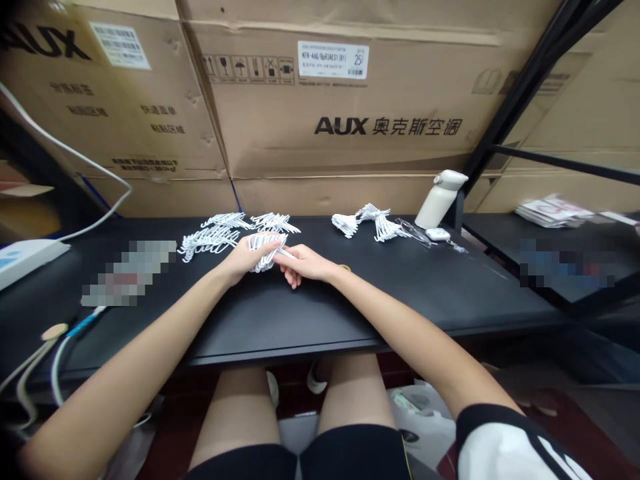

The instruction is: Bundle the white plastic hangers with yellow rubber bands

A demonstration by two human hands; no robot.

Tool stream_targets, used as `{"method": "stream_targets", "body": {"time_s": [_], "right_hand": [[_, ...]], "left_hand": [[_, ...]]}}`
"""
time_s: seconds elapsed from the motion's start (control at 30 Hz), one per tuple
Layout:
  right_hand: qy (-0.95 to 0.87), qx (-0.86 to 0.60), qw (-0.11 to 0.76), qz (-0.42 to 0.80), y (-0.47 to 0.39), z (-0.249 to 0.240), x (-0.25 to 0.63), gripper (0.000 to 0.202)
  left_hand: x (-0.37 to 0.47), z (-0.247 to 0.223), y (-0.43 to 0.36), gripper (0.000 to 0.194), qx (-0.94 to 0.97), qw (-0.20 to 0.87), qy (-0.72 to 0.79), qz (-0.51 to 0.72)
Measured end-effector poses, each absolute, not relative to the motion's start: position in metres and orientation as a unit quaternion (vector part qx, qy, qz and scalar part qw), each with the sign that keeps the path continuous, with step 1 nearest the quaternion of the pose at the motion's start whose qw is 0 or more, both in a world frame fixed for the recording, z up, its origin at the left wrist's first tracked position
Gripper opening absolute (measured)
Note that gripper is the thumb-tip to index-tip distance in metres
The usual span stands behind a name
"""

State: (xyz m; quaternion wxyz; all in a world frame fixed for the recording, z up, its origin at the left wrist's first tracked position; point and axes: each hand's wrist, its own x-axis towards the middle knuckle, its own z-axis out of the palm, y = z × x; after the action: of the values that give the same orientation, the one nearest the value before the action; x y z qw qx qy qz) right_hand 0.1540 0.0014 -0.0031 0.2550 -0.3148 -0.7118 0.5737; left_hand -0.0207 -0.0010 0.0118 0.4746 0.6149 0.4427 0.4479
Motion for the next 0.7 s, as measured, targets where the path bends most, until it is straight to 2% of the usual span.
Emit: {"method": "stream_targets", "body": {"time_s": [0.7], "right_hand": [[-0.731, -0.311, 0.233, 0.56, 0.004, -0.0066, 0.1548, 0.044]], "left_hand": [[-0.0212, 0.0133, -0.0023, 0.039, 0.642, 0.463, 0.456, 0.407]]}}
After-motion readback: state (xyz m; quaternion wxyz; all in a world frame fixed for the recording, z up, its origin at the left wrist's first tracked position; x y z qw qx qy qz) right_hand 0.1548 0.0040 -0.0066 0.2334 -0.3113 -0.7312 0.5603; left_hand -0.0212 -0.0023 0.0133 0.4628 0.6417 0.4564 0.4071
